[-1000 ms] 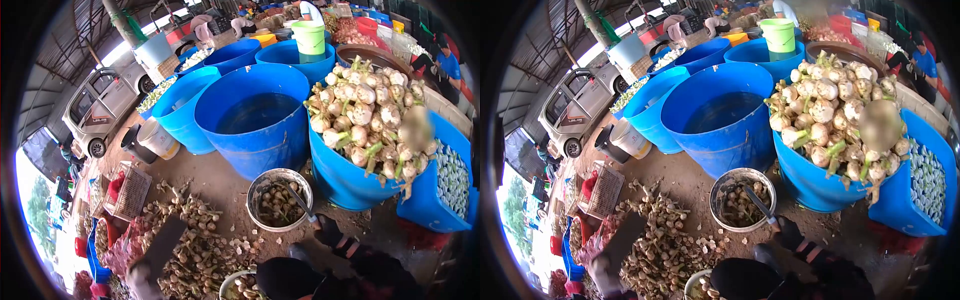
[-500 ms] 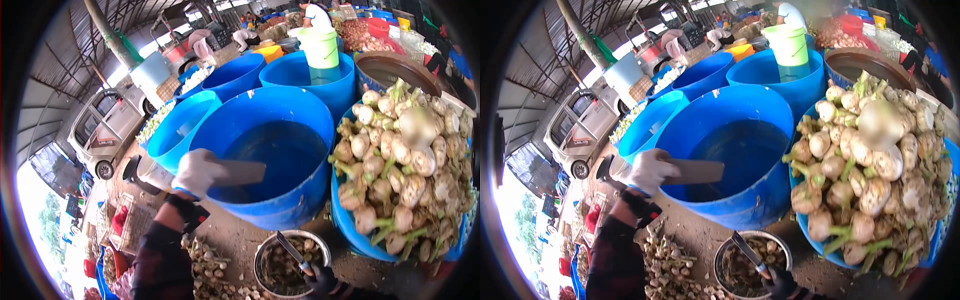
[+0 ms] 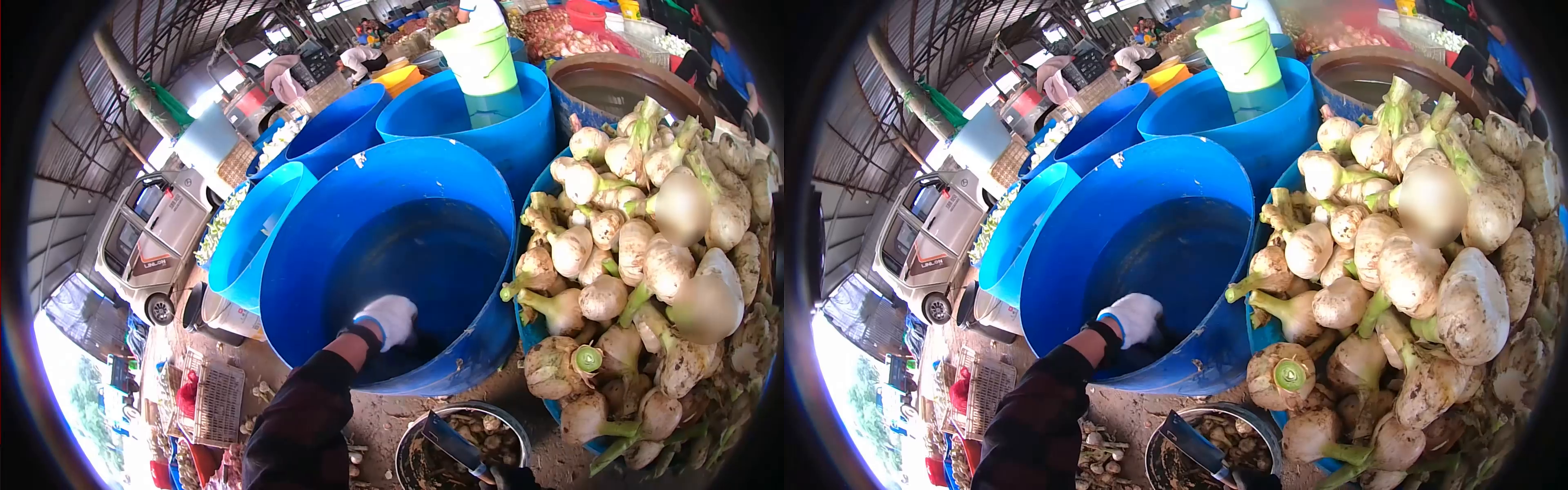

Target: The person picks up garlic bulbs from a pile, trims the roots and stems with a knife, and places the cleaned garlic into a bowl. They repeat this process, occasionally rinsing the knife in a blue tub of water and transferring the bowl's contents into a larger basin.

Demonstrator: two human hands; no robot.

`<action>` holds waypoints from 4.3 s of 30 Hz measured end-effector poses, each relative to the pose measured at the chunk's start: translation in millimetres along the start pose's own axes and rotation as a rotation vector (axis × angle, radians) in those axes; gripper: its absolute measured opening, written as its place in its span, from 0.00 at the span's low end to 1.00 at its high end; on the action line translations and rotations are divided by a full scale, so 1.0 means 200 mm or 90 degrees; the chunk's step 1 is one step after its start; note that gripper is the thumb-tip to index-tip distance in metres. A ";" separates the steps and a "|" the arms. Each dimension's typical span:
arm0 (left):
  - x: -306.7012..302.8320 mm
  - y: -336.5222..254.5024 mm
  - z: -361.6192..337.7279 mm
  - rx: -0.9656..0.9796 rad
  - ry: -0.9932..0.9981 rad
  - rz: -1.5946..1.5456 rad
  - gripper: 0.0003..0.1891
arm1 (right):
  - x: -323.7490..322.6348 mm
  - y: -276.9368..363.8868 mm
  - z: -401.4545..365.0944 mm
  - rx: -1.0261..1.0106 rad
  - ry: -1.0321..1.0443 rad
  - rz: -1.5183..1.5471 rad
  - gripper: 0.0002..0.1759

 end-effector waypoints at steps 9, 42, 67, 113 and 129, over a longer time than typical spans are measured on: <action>-0.51 0.28 -0.90 -0.099 -0.463 -0.603 0.17 | -0.13 0.09 0.05 -0.039 -0.060 0.048 0.24; 2.10 0.09 -2.29 -0.539 -0.912 -1.428 0.06 | -0.04 0.48 1.79 -0.057 0.231 -0.545 0.15; 1.21 -0.95 -2.50 0.158 -0.539 -1.671 0.26 | -0.36 1.08 -0.46 -0.329 0.194 -0.083 0.25; 1.47 -1.19 -2.21 0.000 -0.409 -1.512 0.21 | -0.28 0.28 -0.85 0.001 0.266 -0.305 0.13; 1.44 -1.19 -2.27 -0.020 -0.424 -1.425 0.20 | -0.26 0.03 -0.81 0.140 0.298 -0.326 0.13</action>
Point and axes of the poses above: each hand's wrist, its own z-axis towards the middle knuckle, its own x-axis out of the palm, y = z × x, the point moved 9 cm from there along z, towards the middle knuckle, and after that the axes turned 3 degrees about -z, right-handed, at the moved point
